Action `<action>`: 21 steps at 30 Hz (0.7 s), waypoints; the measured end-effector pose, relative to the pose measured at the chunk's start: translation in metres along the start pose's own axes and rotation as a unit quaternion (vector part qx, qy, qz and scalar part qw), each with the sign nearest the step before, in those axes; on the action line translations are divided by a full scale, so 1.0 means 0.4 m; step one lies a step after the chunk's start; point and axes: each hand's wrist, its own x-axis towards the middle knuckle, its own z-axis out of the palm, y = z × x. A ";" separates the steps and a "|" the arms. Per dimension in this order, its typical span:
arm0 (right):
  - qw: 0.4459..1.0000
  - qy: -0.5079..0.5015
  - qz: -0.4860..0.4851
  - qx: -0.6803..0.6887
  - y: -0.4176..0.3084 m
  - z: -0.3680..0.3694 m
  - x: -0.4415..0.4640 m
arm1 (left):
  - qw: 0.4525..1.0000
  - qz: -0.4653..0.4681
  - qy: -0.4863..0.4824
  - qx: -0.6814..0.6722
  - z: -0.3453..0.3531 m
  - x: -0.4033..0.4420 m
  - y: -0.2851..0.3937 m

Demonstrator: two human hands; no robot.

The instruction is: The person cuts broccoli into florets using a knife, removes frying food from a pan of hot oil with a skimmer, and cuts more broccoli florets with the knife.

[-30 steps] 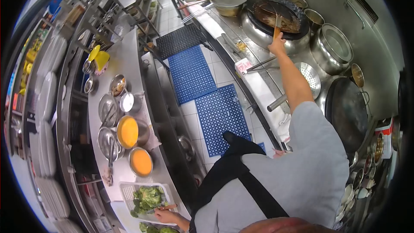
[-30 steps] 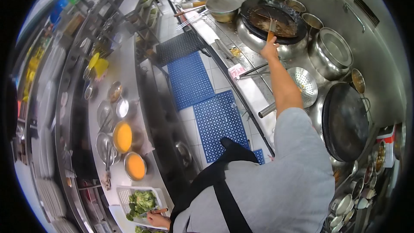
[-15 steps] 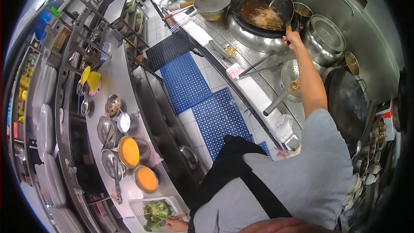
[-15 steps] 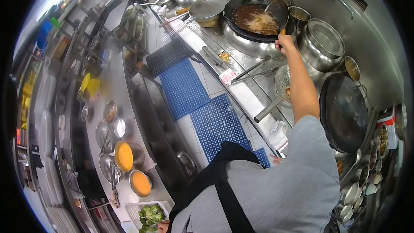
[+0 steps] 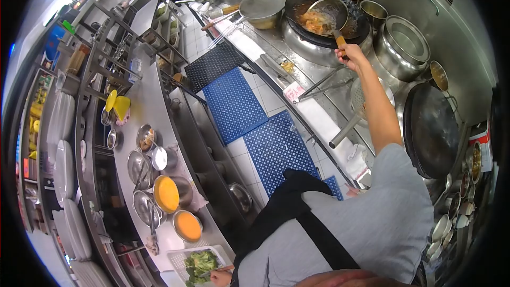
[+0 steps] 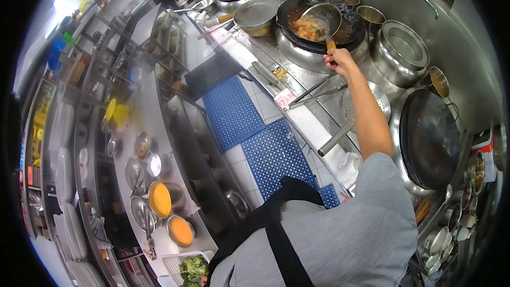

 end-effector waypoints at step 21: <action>0.991 -0.001 -0.010 0.133 -0.046 0.030 -0.057 | 1.000 -0.009 -0.007 -0.005 0.060 -0.035 0.020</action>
